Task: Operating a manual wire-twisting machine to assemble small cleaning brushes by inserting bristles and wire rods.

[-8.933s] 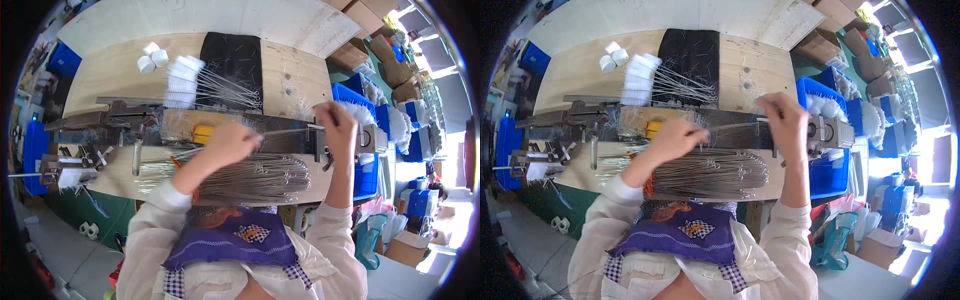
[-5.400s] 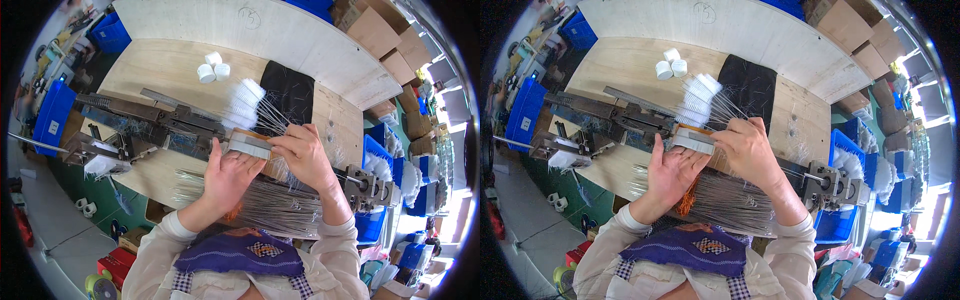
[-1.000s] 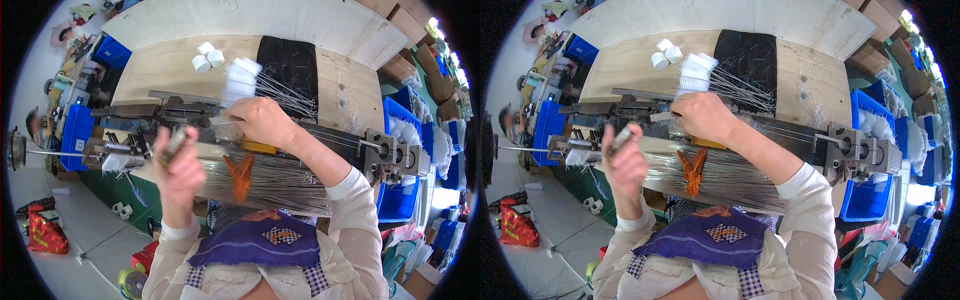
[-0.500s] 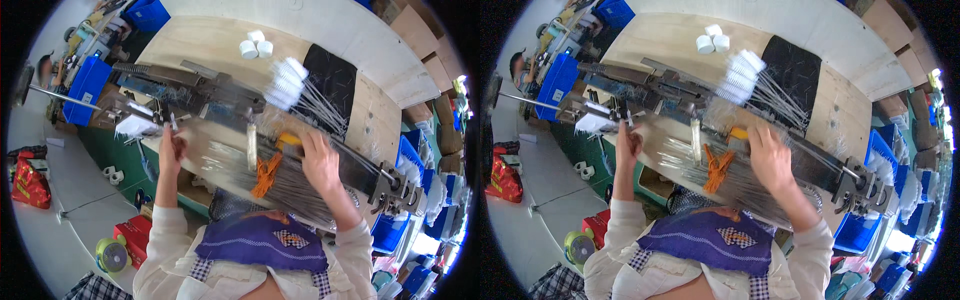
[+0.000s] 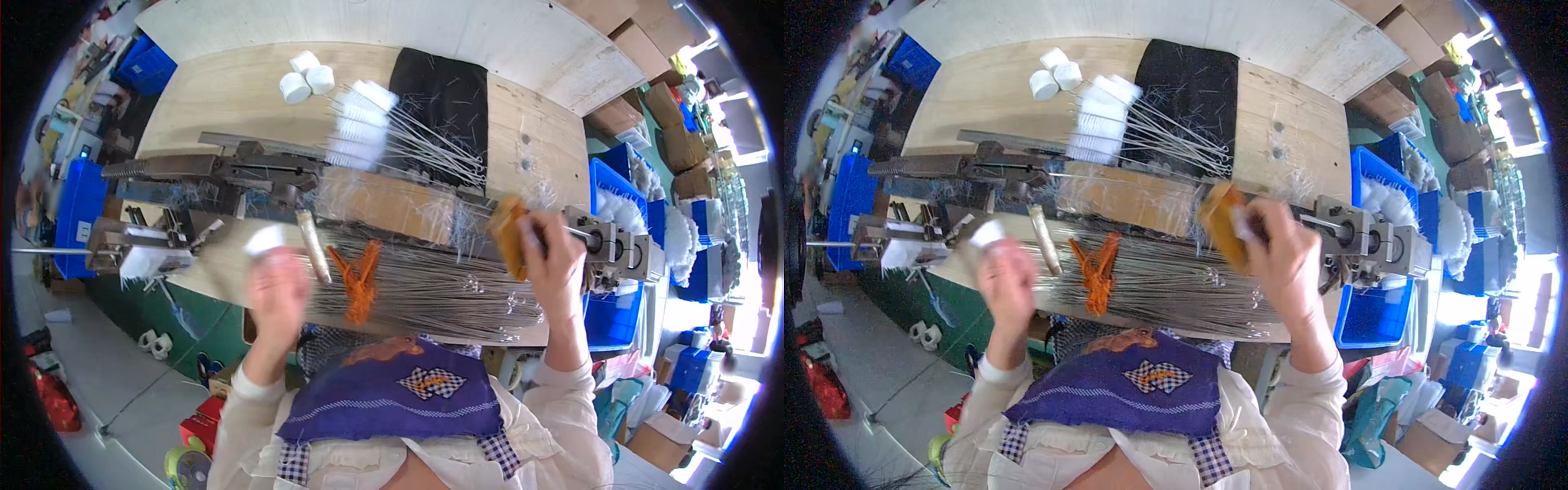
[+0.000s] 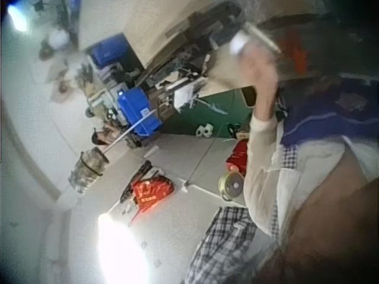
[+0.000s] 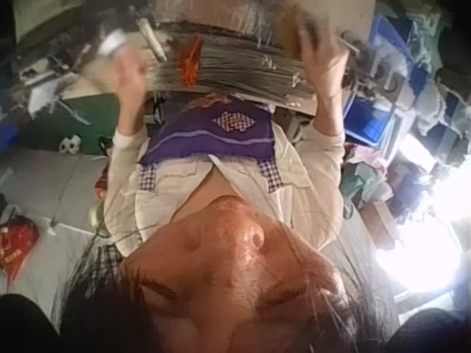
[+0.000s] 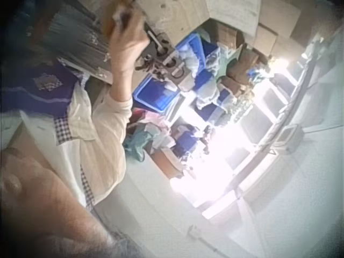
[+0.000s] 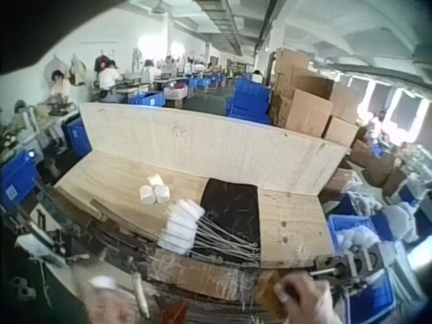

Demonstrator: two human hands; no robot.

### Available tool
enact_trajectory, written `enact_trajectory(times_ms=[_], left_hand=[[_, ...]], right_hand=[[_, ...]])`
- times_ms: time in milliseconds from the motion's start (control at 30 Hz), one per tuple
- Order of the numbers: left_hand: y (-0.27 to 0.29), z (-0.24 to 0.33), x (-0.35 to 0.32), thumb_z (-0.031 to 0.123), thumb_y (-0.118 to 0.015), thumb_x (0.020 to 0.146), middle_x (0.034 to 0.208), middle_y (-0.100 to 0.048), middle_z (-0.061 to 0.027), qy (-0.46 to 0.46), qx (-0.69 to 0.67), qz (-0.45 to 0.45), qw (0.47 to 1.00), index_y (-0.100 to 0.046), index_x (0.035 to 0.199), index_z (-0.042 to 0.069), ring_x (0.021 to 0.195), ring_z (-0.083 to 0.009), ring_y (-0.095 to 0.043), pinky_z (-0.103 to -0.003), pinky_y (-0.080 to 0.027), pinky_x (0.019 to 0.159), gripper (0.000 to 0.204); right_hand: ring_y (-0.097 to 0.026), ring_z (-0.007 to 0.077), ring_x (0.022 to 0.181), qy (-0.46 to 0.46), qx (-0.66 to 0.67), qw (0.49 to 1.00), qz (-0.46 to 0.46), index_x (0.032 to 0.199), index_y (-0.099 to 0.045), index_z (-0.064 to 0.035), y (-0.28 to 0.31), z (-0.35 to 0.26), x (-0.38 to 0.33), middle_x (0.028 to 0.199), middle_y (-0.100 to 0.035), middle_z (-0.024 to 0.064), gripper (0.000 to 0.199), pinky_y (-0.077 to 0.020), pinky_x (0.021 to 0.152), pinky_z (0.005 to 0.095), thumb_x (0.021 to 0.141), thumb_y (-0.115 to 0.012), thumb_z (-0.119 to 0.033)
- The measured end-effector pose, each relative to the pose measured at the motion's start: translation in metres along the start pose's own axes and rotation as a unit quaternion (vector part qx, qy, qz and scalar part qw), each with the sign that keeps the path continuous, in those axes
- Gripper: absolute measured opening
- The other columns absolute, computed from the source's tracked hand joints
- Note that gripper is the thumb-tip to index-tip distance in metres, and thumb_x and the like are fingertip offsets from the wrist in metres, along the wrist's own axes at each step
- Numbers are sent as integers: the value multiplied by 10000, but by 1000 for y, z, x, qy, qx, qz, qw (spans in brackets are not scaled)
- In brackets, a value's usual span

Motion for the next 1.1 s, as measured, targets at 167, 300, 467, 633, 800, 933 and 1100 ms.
enact_trajectory(times_ms=[167,300,467,633,800,933,1100], left_hand=[[-220,-45,-20,354,-416,1024,577,-382,46,385,-139,-388,826,-505,817,87,440,-67,-354,-233,-252,383,350],[-194,-104,12,291,-486,989,561,-340,51,429,-183,-216,857,-486,791,113,396,-78,-268,-236,-204,360,267],[-113,-75,33,283,-462,1010,570,-342,54,298,-178,-95,933,-490,851,109,416,-68,-280,-233,-231,376,237],[-84,-64,36,341,-461,1018,567,-356,45,283,-148,-54,946,-511,864,95,436,-64,-300,-222,-258,407,294],[-83,-65,29,347,-473,1013,557,-346,40,287,-149,-30,946,-515,858,92,431,-66,-287,-226,-257,401,302],[-82,-66,24,454,-380,1019,639,-531,-9,278,-63,-83,955,-559,953,44,527,-116,-523,-256,-424,471,452],[-131,-64,26,672,-233,935,1385,-403,-238,310,-343,-93,882,-244,1438,-8,1316,-303,-416,-417,-378,1100,846]], right_hand=[[-686,282,671,-42,22,997,60,966,-598,-33,12,10,37,750,-654,150,93,-503,580,315,900,-629,-91],[-669,323,667,-25,8,998,53,980,-595,-56,5,27,43,752,-643,174,102,-499,586,345,902,-628,-114],[-654,363,869,-3,28,999,-28,1087,-583,-36,-43,18,65,970,-656,194,187,-516,697,372,905,-551,-61],[-616,372,930,159,85,960,-212,1113,-599,-25,-134,-59,74,960,-627,186,288,-510,793,411,827,-561,-41],[-655,295,813,209,105,960,-156,1120,-619,12,-95,-58,68,915,-650,143,263,-536,721,356,865,-566,-22],[-620,90,645,-75,329,878,-340,1140,-621,50,-107,-25,78,830,-652,60,266,-510,587,224,942,-588,-125],[-652,210,790,-13,248,911,-329,1190,-609,-3,-113,-22,87,883,-641,119,305,-522,703,332,941,-574,-175]])
Point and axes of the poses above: each hand's wrist, its own x-axis towards the middle knuckle, its own y-axis out of the back of the hand, z = x × y, the point moved 9 cm from there along x, towards the middle knuckle
